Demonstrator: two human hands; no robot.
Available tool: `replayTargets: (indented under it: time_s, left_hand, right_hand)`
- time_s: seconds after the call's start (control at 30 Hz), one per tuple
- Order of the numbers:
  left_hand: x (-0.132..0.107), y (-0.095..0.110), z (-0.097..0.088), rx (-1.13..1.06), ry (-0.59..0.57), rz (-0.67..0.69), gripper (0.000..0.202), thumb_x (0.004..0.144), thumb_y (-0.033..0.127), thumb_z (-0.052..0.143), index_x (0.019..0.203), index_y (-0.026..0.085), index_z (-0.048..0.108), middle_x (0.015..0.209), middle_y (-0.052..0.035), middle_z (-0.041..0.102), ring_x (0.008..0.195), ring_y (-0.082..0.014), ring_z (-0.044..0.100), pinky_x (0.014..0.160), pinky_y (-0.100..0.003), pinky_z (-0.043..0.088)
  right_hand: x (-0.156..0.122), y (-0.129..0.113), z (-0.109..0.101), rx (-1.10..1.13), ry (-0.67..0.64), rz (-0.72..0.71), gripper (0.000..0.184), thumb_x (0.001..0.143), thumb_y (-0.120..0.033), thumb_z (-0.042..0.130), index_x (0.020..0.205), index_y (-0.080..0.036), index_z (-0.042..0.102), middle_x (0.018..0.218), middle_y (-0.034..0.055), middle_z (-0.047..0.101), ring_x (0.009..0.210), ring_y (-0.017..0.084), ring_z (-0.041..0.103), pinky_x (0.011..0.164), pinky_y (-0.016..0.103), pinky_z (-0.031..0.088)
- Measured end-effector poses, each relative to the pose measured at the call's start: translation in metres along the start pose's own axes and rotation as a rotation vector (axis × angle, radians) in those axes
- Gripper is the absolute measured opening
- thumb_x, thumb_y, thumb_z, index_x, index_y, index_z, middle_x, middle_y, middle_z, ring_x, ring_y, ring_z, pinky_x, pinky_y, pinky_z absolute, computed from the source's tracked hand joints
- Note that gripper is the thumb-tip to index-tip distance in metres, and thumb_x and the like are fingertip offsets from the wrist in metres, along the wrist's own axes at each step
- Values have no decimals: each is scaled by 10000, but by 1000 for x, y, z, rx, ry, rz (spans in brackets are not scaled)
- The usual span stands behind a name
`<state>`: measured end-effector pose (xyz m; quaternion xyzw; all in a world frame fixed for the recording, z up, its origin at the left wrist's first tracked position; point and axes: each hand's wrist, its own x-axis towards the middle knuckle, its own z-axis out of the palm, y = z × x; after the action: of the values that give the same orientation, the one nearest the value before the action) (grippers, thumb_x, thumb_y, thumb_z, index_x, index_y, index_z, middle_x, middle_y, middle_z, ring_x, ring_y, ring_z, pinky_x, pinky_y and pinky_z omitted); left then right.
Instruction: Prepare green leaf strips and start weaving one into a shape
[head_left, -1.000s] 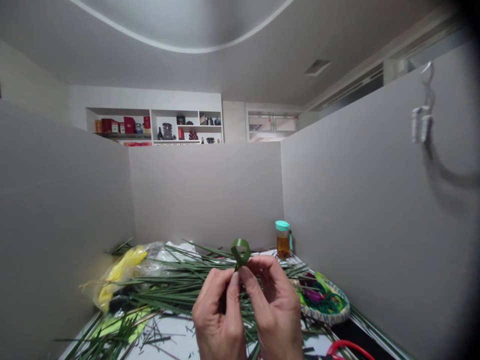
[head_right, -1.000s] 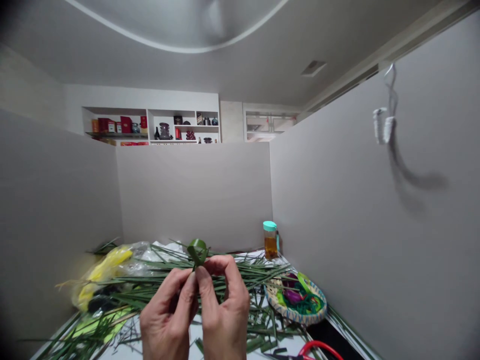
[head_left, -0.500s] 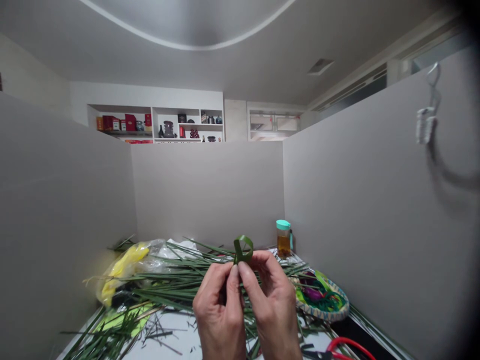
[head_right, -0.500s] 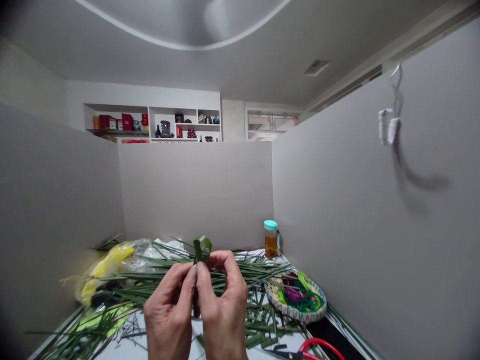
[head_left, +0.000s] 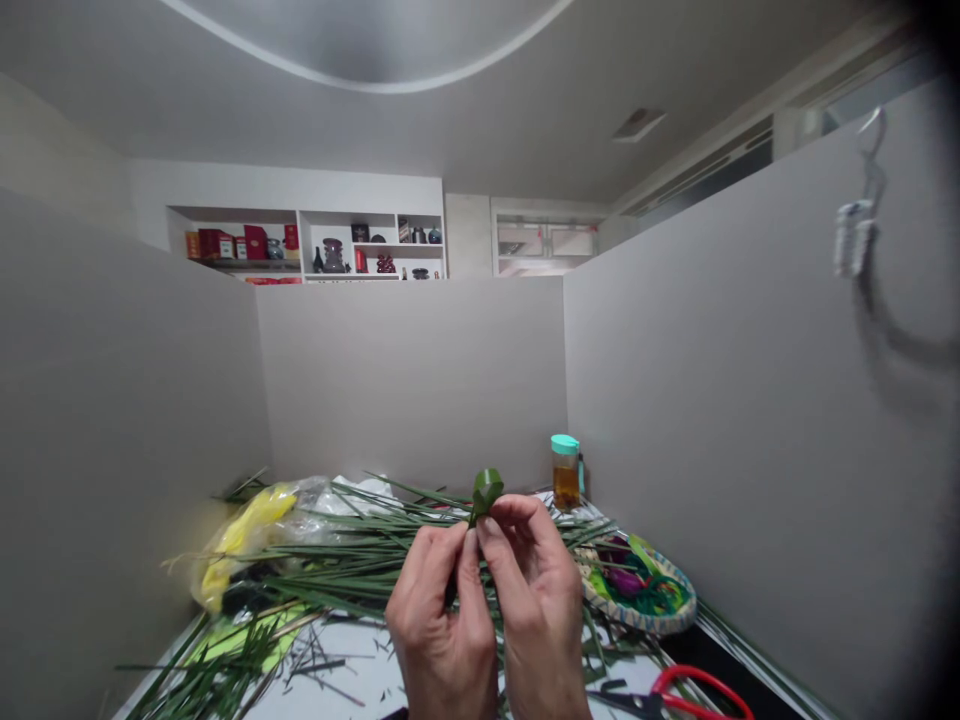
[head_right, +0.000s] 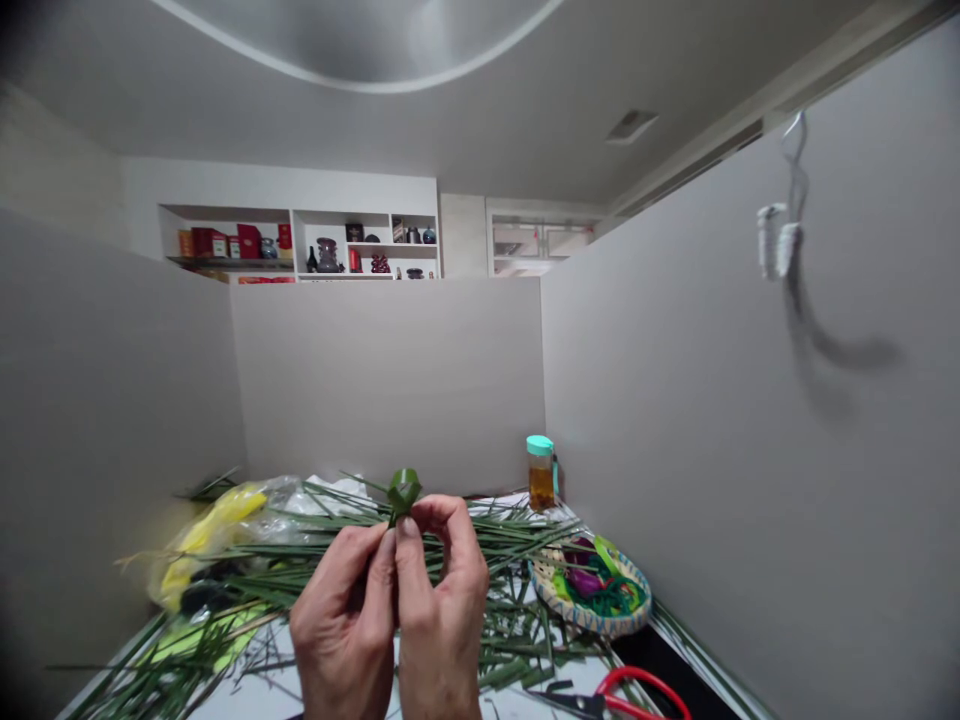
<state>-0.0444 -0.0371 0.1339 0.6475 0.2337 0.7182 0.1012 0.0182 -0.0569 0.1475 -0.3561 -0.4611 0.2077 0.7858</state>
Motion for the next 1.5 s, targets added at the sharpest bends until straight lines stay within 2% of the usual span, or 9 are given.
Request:
replayTargets:
  time_s: [0.13,0.23,0.3,0.5,0.63,0.77,1.07,1.27,1.5]
  left_hand:
    - [2,-1,-1,-4,2,28,122,918,196,551,863,209,659,774,17,610,679,-94,568,624,-160,442]
    - [3,-1,-1,-38,2,-19,135,921,213,550,844,214,661,768,17,611,667,-98,570,628,-166,453]
    - [4,-1,-1,-53,3,-52,140,919,231,556,830,208,661,745,13,600,651,-107,568,627,-179,462]
    - [4,-2,-1,15,-2,36,127,922,178,544,865,183,658,760,1,582,683,-106,558,634,-181,450]
    - [2,-3,2,18,-49,90,148,929,125,521,903,177,658,786,-1,578,700,-93,557,659,-171,452]
    - [0,-3,4,31,-62,137,131,926,99,524,908,158,641,761,3,549,666,-83,535,628,-160,442]
    - [0,-2,6,90,-76,185,132,915,88,526,875,148,636,728,6,537,630,-81,525,606,-155,434]
    - [2,-3,4,37,-98,77,133,923,151,536,855,179,647,738,7,568,660,-104,545,639,-184,444]
    - [3,-5,3,-104,-134,-171,136,930,259,560,872,221,677,812,5,618,714,-127,563,683,-218,448]
  right_hand:
    - [-2,4,5,254,-7,123,195,850,-409,654,891,-234,578,812,-33,568,730,107,520,636,202,446]
    - [-3,4,9,448,-14,231,192,835,-397,680,901,-253,570,811,-49,533,640,78,455,500,165,362]
    - [-3,3,11,504,1,272,193,821,-382,700,900,-257,575,817,-54,530,613,68,434,480,162,340]
    - [5,-5,3,330,-28,190,194,798,-342,727,905,-222,619,872,-20,603,831,120,550,762,222,464]
    - [11,-12,-6,215,-57,150,265,812,-319,711,1040,-246,597,957,-12,630,878,127,578,779,230,474]
    - [18,-17,-12,91,-54,125,205,816,-339,700,972,-237,613,916,-26,630,863,123,574,763,222,458]
    - [29,-23,-18,231,-35,208,261,762,-352,723,972,-221,641,931,-12,612,906,151,523,812,262,410]
    - [25,-25,-18,307,-40,206,210,751,-327,735,914,-246,630,874,-35,574,834,126,503,761,234,410]
    - [18,-22,-20,268,-124,217,327,755,-319,748,1058,-258,641,983,-4,629,920,146,561,787,237,454]
